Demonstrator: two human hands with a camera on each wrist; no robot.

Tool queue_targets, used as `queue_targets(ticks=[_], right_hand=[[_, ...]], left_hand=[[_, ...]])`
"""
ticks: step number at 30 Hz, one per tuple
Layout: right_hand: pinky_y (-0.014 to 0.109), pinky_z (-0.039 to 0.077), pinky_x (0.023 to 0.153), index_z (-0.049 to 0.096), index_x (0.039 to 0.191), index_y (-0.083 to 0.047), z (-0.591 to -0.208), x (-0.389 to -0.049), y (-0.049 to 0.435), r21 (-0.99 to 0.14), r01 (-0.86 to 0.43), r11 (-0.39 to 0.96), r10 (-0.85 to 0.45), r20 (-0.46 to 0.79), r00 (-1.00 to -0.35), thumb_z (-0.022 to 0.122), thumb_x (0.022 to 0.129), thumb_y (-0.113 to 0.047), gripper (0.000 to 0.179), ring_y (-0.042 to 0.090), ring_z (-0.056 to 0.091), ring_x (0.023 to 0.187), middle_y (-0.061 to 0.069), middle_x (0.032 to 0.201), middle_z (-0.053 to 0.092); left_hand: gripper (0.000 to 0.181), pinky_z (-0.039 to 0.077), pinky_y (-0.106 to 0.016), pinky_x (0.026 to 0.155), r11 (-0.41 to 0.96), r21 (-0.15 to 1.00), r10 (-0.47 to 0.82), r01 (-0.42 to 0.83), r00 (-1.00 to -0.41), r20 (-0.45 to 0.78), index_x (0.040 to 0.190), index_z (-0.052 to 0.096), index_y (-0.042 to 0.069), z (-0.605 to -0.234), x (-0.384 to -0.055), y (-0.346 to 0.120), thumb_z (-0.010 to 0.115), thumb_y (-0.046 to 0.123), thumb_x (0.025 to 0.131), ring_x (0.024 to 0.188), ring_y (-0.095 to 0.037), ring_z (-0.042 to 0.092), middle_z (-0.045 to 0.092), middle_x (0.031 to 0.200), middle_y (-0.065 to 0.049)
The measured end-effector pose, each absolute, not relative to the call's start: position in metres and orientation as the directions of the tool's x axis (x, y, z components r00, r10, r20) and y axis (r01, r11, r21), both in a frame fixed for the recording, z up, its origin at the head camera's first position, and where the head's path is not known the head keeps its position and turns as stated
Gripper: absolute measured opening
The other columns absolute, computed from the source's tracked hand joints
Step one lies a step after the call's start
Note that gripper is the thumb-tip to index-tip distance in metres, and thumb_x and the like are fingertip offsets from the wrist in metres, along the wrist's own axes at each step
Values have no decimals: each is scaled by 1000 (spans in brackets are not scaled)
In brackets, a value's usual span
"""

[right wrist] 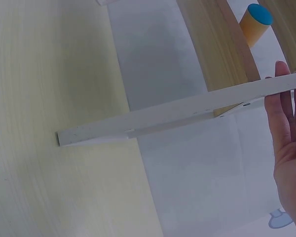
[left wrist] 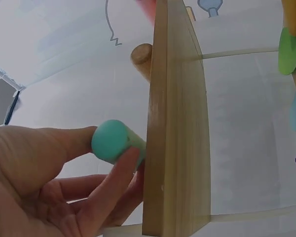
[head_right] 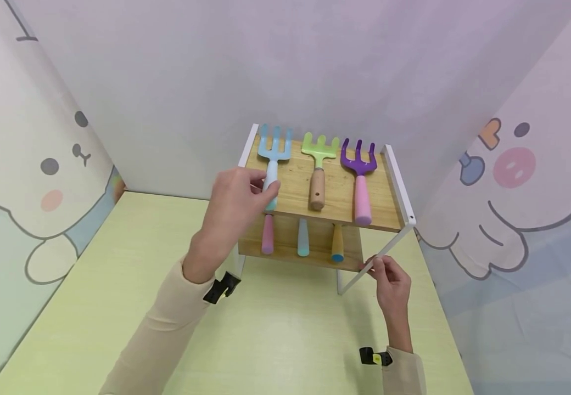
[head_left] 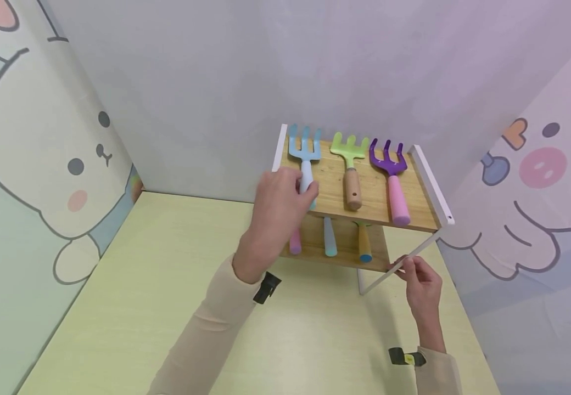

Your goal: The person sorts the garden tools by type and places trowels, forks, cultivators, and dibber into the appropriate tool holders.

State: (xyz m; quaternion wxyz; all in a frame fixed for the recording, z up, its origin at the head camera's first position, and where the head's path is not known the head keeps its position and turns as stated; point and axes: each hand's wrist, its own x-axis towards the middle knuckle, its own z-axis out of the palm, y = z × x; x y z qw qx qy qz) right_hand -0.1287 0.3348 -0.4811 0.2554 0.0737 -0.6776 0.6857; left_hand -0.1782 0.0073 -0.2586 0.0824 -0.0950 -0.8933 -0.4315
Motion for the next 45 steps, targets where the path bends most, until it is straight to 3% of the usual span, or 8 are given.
queue_targets(ticks=[7,14,24,33,45], right_hand=[[25,60,77,61,98,20,-481,-129,336,-901,-419,114,249,434,-866,53,104,5,18,11,76,81,1,90,74],[25,59,78,61,101,20,-482,-129,337,-899,-421,119,240,437,-867,53,104,4,18,10,76,83,0,90,73],[26,59,79,63,100,17,-479,-128,336,-908,-405,106,245,419,-874,53,104,5,16,11,76,83,1,90,74],[27,59,79,60,104,21,-476,-125,337,-906,-413,92,219,423,-879,52,103,8,15,14,77,84,5,92,73],[31,59,87,59,109,23,-474,-121,338,-926,-377,17,265,368,-891,50,107,-3,28,20,75,96,10,101,74]], left_hand=[[36,38,-27,48,743,616,67,262,-945,321,69,60,9,-263,-177,14,73,25,98,57,-18,53,50,61,-1],[33,42,-30,49,751,594,64,289,-927,369,76,64,7,-269,-175,15,70,28,100,60,-21,55,52,66,-3],[27,50,-33,54,722,601,55,343,-894,444,110,76,0,-275,-166,10,67,24,102,68,-24,64,69,81,-9],[17,52,-31,53,658,586,16,473,-787,617,104,77,0,-286,-157,7,69,14,100,64,-19,66,73,84,-8],[13,60,-30,73,509,594,3,623,-691,723,98,75,-4,-305,-147,-4,69,7,99,82,-21,71,74,92,-11]])
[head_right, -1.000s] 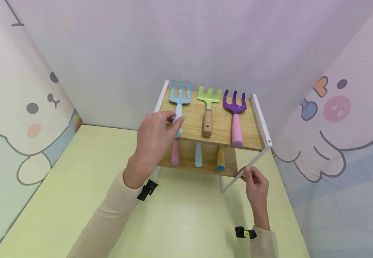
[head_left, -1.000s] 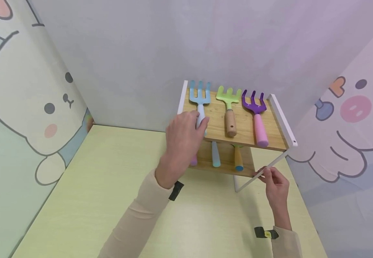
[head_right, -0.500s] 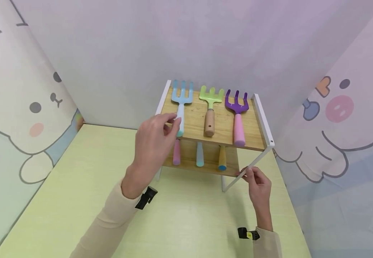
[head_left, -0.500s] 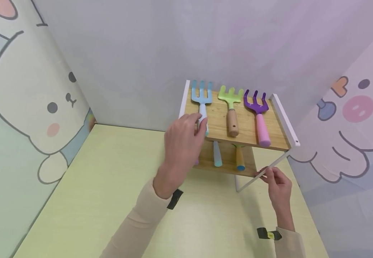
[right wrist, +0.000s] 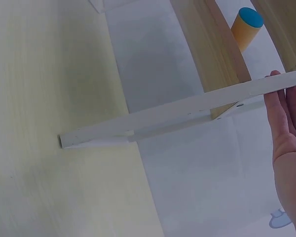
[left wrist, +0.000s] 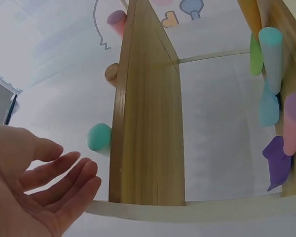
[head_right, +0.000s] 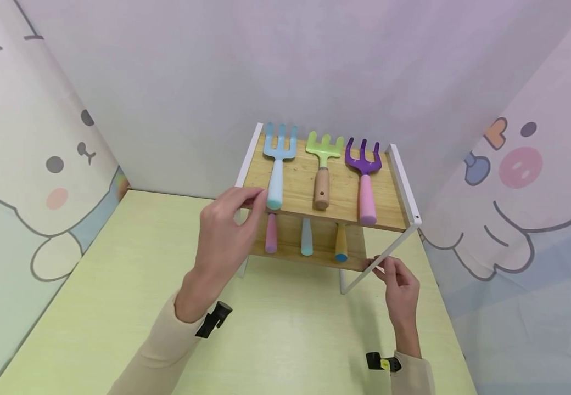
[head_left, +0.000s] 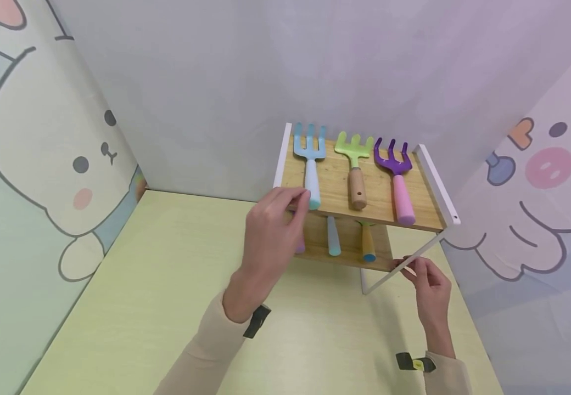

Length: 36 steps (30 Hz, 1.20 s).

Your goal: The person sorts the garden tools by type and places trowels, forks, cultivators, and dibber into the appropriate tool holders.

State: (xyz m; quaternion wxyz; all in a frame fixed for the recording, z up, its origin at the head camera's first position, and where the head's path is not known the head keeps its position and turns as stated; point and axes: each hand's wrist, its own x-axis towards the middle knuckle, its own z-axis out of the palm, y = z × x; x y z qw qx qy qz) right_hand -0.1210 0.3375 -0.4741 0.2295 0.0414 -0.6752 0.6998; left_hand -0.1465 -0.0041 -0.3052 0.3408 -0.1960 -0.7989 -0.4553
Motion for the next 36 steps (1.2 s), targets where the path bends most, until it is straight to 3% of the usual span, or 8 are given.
queue_targets(ticks=[8,18,31,36], right_hand=[[29,53,100,57,111,24,-475,-121,338,-890,-451,-67,289,415,-863,51,105,2,23,19,72,101,12,103,74],[22,55,93,58,115,15,-479,-119,345,-904,-427,-1,317,405,-858,53,104,4,16,15,68,97,8,104,66],[18,56,88,52,107,26,-486,-115,357,-912,-391,126,266,411,-872,52,101,13,15,12,69,93,6,99,70],[15,54,86,55,102,25,-492,-114,361,-898,-391,199,251,433,-866,50,100,15,11,9,68,93,5,97,69]], left_hand=[[5,59,-30,79,424,595,12,683,-661,750,96,74,-3,-319,-139,-13,71,1,95,84,-21,67,70,91,-11],[13,59,-29,75,438,562,32,702,-637,771,99,72,-4,-347,-135,-34,65,-9,89,83,-22,65,68,94,-12],[21,56,-33,74,501,548,65,670,-661,748,82,68,3,-387,-136,-62,60,-15,85,87,-23,62,65,90,-8],[26,53,-33,70,541,530,79,653,-667,741,80,68,6,-401,-137,-74,60,-19,81,83,-23,60,65,85,-5]])
